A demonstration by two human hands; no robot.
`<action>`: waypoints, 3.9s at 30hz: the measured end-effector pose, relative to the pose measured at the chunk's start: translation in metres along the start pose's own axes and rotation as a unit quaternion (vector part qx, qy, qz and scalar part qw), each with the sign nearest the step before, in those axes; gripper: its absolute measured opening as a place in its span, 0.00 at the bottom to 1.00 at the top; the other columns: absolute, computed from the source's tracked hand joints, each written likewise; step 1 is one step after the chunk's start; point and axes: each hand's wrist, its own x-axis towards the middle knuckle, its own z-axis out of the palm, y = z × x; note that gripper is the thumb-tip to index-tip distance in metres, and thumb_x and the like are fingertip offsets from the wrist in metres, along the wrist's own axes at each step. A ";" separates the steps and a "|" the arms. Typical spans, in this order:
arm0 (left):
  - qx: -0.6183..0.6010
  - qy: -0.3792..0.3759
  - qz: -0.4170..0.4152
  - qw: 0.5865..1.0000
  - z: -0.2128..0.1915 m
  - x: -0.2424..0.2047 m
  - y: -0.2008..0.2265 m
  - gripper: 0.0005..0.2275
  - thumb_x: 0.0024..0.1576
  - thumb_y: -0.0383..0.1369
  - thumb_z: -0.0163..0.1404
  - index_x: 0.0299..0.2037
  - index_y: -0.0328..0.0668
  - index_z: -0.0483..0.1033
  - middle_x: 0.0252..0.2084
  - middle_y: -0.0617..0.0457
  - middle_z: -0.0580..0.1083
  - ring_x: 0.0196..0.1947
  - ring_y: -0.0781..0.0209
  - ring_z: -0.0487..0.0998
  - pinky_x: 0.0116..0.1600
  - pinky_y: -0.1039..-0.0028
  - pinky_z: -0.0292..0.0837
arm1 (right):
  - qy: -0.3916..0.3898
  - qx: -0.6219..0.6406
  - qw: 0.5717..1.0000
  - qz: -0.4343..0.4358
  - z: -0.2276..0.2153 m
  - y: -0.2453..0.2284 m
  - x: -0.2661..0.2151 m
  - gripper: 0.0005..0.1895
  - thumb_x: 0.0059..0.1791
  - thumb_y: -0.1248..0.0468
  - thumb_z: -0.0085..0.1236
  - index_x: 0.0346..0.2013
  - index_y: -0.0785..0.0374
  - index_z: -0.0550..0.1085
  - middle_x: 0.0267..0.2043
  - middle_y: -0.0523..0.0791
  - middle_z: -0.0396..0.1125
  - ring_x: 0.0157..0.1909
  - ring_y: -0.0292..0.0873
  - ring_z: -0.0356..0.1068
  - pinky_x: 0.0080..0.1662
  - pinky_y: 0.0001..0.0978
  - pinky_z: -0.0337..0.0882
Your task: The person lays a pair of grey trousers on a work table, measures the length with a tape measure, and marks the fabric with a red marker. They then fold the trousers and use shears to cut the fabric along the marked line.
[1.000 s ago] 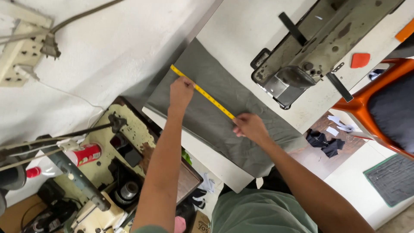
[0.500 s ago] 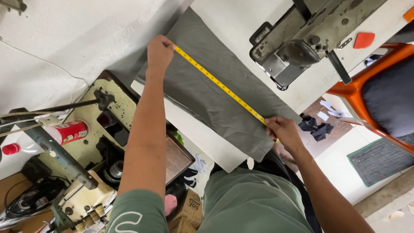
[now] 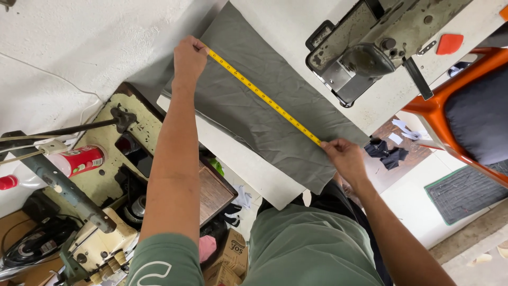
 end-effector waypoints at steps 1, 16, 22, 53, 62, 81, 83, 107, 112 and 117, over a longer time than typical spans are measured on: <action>-0.004 -0.004 -0.005 1.000 0.000 -0.001 0.001 0.03 0.61 0.29 0.53 0.35 0.47 0.74 0.31 0.58 0.75 0.27 0.69 0.72 0.34 0.77 0.74 | 0.013 -0.043 0.999 0.013 0.006 0.006 0.002 0.15 0.51 0.49 0.63 0.31 0.56 0.79 0.16 0.38 0.58 0.19 0.33 0.49 0.24 0.29 0.47; -0.019 0.183 0.008 0.983 0.039 -0.024 -0.002 0.09 0.57 0.24 0.53 0.46 0.46 0.75 0.43 0.55 0.76 0.38 0.62 0.81 0.43 0.68 0.81 | 0.032 -0.135 0.989 0.057 0.014 -0.038 -0.012 0.17 0.52 0.49 0.60 0.29 0.59 0.78 0.19 0.43 0.72 0.22 0.38 0.68 0.32 0.32 0.70; -0.014 0.188 0.402 0.896 0.196 -0.245 0.026 0.06 0.66 0.30 0.45 0.47 0.40 0.74 0.47 0.44 0.73 0.51 0.44 0.75 0.61 0.51 0.68 | 0.051 -0.169 0.984 0.007 0.022 0.009 0.015 0.17 0.47 0.45 0.60 0.32 0.55 0.80 0.19 0.39 0.74 0.25 0.41 0.76 0.39 0.32 0.74; 0.149 0.141 0.236 0.950 0.239 -0.321 0.047 0.38 0.55 0.59 0.56 0.68 0.38 0.67 0.73 0.54 0.61 0.77 0.50 0.50 0.74 0.30 0.37 | 0.207 -0.349 0.692 -0.597 -0.296 0.039 0.191 0.11 0.51 0.73 0.64 0.49 0.72 0.80 0.53 0.54 0.74 0.54 0.57 0.72 0.50 0.48 0.73; 0.203 0.100 0.218 0.949 0.235 -0.320 0.046 0.44 0.52 0.64 0.53 0.71 0.36 0.62 0.77 0.53 0.55 0.78 0.50 0.45 0.76 0.33 0.33 | 0.179 -0.396 0.741 -0.512 -0.296 -0.017 0.245 0.22 0.56 0.67 0.75 0.60 0.77 0.78 0.57 0.58 0.57 0.54 0.63 0.58 0.55 0.55 0.65; 0.255 0.105 0.183 0.943 0.251 -0.313 0.036 0.41 0.58 0.67 0.44 0.75 0.49 0.55 0.78 0.59 0.47 0.79 0.54 0.40 0.79 0.40 0.31 | -0.214 -0.160 0.791 -0.550 -0.057 -0.014 0.071 0.11 0.50 0.75 0.66 0.46 0.60 0.81 0.38 0.46 0.74 0.43 0.48 0.76 0.47 0.37 0.74; 0.258 0.102 0.182 0.943 0.251 -0.314 0.036 0.41 0.58 0.67 0.44 0.75 0.49 0.54 0.78 0.59 0.47 0.79 0.54 0.39 0.79 0.40 0.31 | -0.230 -0.178 0.761 -0.580 -0.047 -0.018 0.071 0.10 0.51 0.75 0.64 0.44 0.59 0.82 0.39 0.44 0.74 0.43 0.47 0.75 0.48 0.35 0.75; 0.253 0.109 0.188 0.943 0.253 -0.315 0.033 0.41 0.57 0.66 0.44 0.74 0.47 0.55 0.78 0.57 0.47 0.79 0.54 0.40 0.79 0.41 0.30 | -0.061 -0.483 0.430 -0.761 -0.058 -0.043 0.061 0.08 0.44 0.71 0.59 0.37 0.59 0.78 0.32 0.43 0.63 0.39 0.47 0.69 0.40 0.37 0.69; 0.249 0.148 0.220 0.932 0.257 -0.317 0.031 0.40 0.59 0.67 0.42 0.72 0.44 0.59 0.77 0.53 0.50 0.78 0.51 0.43 0.79 0.40 0.33 | -0.233 -0.254 0.815 -0.466 -0.081 -0.019 0.065 0.07 0.54 0.70 0.60 0.46 0.59 0.80 0.37 0.49 0.71 0.43 0.46 0.72 0.48 0.36 0.70; 0.242 0.180 0.252 0.920 0.266 -0.315 0.022 0.39 0.61 0.68 0.39 0.71 0.44 0.62 0.76 0.52 0.53 0.78 0.50 0.47 0.78 0.38 0.35 | -0.200 -0.191 0.892 -0.358 -0.084 0.010 0.074 0.09 0.56 0.65 0.59 0.51 0.55 0.79 0.41 0.43 0.72 0.48 0.36 0.71 0.52 0.31 0.71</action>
